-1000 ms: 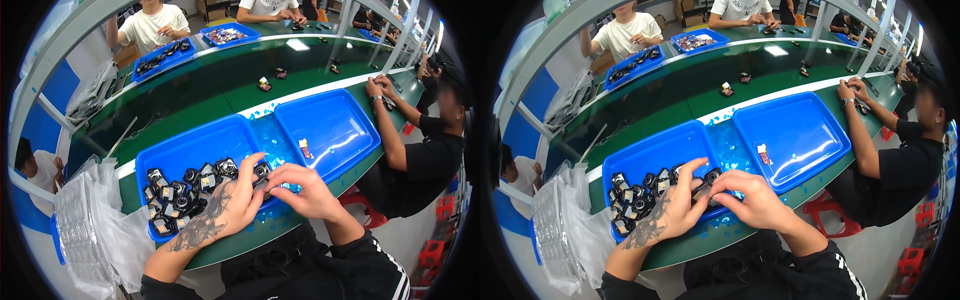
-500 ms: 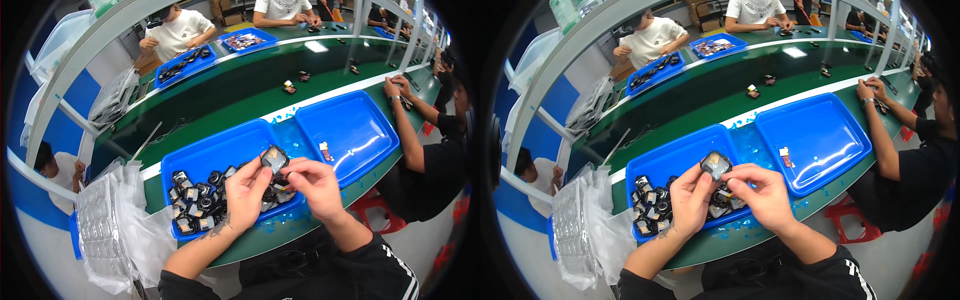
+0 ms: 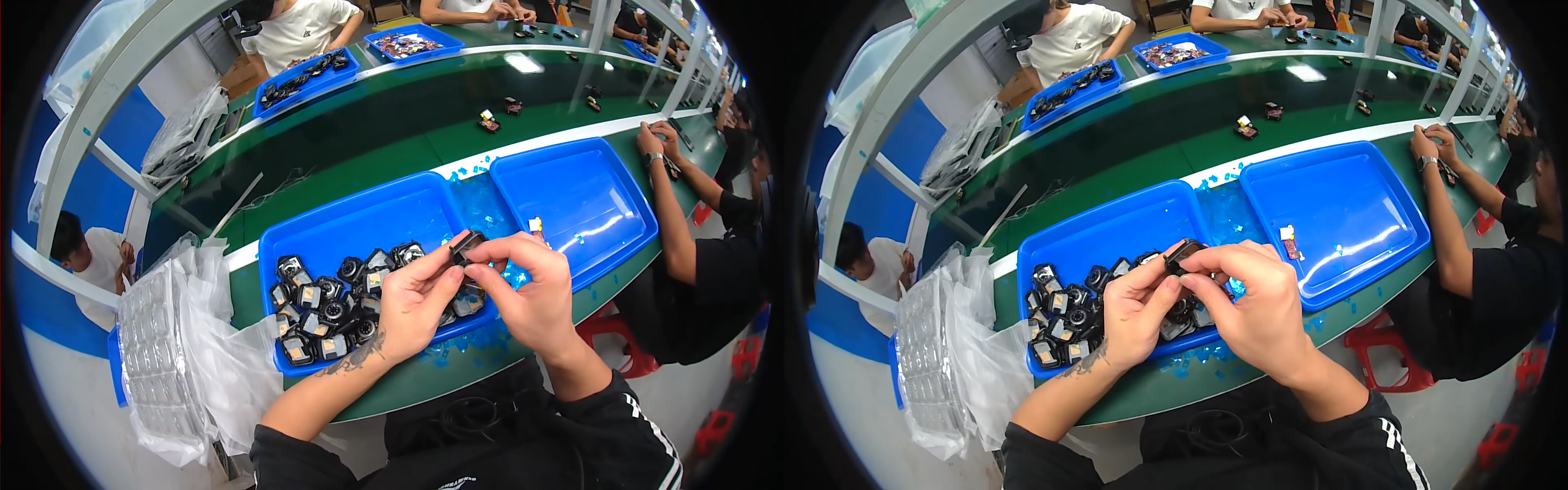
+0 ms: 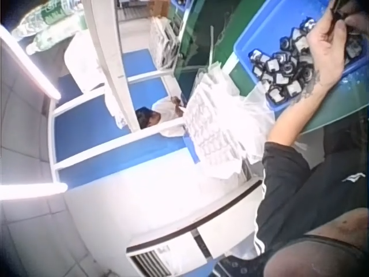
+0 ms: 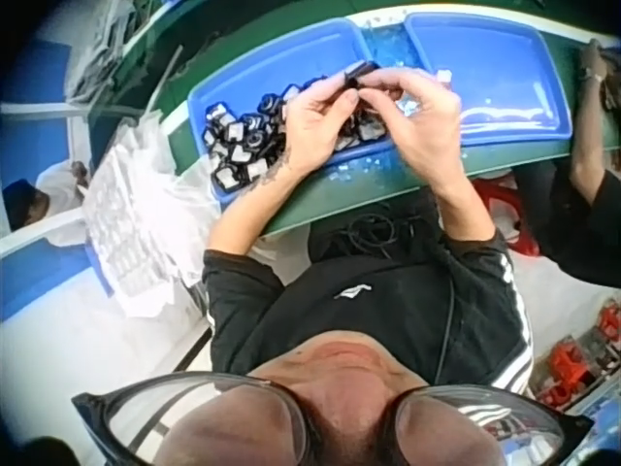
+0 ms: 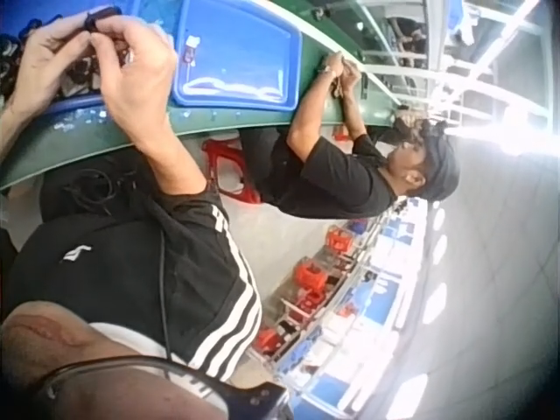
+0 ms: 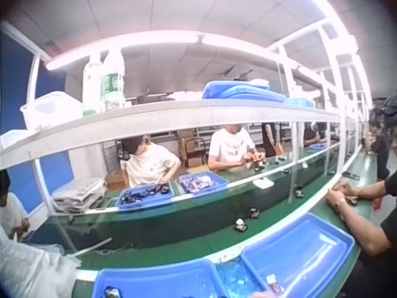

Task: Assembling small electronic components (possibly camera modules or sensors) into plastic frames on an assembly line.

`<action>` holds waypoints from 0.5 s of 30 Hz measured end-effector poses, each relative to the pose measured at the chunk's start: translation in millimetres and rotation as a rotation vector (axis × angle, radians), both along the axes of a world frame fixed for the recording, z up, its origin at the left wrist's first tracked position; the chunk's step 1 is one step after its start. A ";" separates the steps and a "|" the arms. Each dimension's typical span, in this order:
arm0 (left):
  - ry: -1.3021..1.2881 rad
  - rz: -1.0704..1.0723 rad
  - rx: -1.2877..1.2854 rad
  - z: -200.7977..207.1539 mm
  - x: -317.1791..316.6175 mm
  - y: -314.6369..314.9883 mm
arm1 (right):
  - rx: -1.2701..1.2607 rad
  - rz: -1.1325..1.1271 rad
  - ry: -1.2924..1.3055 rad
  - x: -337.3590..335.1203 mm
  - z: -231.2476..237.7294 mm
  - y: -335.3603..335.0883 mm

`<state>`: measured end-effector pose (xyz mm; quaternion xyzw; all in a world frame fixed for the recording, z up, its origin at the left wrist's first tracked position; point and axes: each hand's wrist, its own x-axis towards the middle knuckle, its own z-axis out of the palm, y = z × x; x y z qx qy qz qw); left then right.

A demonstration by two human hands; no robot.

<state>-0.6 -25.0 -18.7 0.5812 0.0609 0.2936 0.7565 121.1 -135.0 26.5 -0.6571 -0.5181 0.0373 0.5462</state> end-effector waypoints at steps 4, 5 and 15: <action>0.013 -0.020 -0.001 -1.6 -1.0 -1.1 | 0.018 -0.003 0.124 -3.7 -1.2 2.1; 0.015 -0.020 -0.006 -1.4 -1.2 -0.9 | 0.019 -0.001 0.162 -3.4 0.1 3.0; 0.019 -0.009 0.076 -5.0 -2.3 -1.4 | -0.071 -0.024 0.016 3.3 -1.7 3.1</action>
